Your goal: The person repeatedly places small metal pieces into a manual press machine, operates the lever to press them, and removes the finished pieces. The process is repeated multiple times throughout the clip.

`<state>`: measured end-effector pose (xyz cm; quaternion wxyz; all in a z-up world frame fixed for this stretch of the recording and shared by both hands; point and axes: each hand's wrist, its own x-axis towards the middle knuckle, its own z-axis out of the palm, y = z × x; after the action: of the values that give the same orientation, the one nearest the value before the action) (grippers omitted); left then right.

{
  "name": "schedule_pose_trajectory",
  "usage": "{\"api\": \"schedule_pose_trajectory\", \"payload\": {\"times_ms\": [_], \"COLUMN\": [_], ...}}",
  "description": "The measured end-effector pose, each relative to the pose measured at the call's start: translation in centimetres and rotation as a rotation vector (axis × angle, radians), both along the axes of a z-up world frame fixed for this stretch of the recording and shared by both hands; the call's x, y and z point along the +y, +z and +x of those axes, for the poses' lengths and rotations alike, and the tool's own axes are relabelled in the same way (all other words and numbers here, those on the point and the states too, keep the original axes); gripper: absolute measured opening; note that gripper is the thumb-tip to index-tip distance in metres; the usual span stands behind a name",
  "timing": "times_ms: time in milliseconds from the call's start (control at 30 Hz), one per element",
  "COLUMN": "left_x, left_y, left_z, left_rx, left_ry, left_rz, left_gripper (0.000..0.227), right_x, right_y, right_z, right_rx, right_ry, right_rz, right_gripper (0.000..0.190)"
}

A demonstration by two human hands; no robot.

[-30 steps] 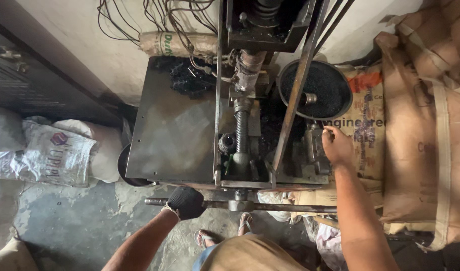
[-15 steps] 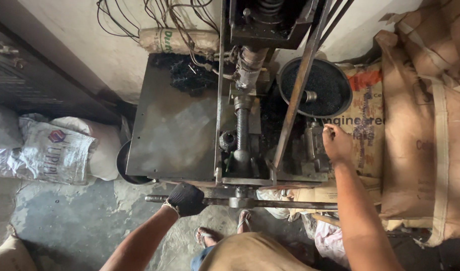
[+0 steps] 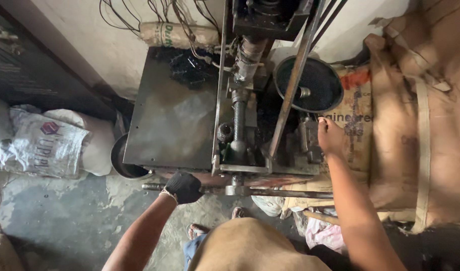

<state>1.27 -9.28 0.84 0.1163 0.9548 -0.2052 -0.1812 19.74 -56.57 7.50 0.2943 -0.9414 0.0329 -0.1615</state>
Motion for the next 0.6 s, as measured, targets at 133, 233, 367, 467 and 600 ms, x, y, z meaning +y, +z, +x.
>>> {"api": "schedule_pose_trajectory", "payload": {"times_ms": [133,233,367,467,600], "left_x": [-0.1,-0.1,0.2,0.4,0.3], "left_y": [0.5,0.5,0.0,-1.1,-1.9], "left_z": [0.2,0.1,0.6,0.6,0.3], "left_rx": [0.035,0.052,0.075,0.024,-0.071], "left_ry": [-0.009,0.009,0.014,-0.026,-0.076], "left_rz": [0.01,-0.002,-0.053,-0.033,0.014], "left_gripper": [0.036,0.037,0.035,0.037,0.041], "right_x": [0.5,0.6,-0.7,-2.0,-3.0], "right_y": [1.2,0.9,-1.3,-3.5,-3.4], "right_z": [-0.5,-0.6,-0.2,0.0,0.7], "right_rx": [0.155,0.213,-0.095,-0.43,-0.025], "right_ry": [-0.097,-0.101,0.015,0.056,-0.009], "right_rz": [0.036,0.149,0.056,-0.239,0.282], "right_gripper": [0.035,0.039,0.042,0.033,0.043]}}
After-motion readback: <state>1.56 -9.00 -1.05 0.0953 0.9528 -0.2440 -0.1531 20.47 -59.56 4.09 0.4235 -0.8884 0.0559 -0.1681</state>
